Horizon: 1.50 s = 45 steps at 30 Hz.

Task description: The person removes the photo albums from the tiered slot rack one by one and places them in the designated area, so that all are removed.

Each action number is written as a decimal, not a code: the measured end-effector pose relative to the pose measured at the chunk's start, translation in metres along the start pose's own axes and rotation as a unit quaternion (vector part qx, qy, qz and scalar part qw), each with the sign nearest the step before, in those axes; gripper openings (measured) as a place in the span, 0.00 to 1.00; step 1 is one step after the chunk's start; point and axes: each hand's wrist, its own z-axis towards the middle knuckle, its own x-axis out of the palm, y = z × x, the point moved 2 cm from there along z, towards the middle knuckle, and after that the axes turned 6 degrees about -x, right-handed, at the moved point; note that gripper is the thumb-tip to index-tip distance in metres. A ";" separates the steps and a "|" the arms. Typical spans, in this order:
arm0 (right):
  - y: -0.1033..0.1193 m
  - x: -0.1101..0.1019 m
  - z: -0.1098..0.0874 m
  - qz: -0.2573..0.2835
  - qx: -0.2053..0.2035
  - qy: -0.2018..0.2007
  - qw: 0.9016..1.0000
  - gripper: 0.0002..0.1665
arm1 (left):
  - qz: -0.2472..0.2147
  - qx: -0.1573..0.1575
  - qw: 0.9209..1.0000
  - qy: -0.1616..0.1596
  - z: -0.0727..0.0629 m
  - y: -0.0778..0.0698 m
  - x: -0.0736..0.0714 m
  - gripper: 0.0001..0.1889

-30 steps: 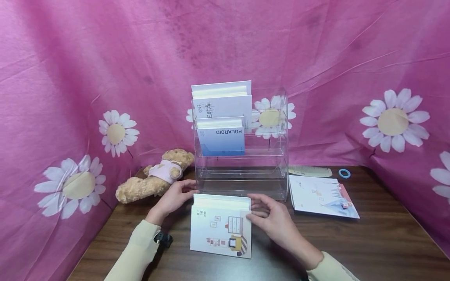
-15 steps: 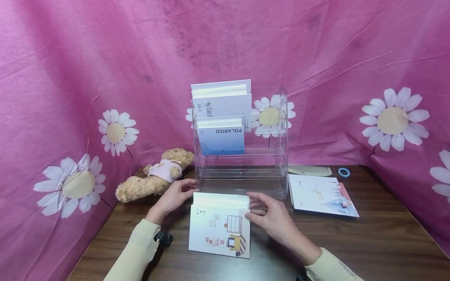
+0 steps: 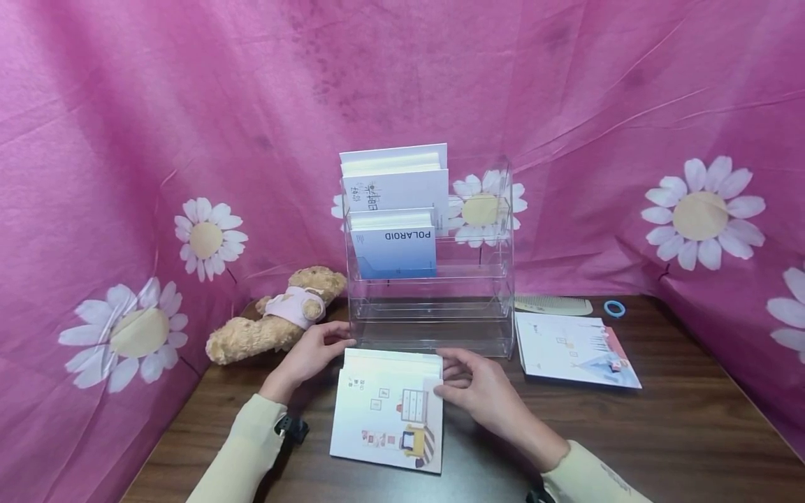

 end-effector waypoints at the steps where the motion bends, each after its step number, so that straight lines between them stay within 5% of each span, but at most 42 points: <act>1: 0.000 0.000 0.000 0.000 0.003 0.002 1.000 0.38 | 0.000 0.001 1.000 -0.001 0.000 0.000 0.000 0.18; 16: -0.009 0.005 0.008 -0.010 0.037 0.028 0.999 0.39 | -0.010 -0.006 1.000 0.003 -0.003 0.001 0.001 0.20; 45: -0.026 0.005 0.030 0.056 0.059 0.091 0.993 0.38 | -0.018 -0.017 1.000 0.002 -0.001 -0.002 0.000 0.20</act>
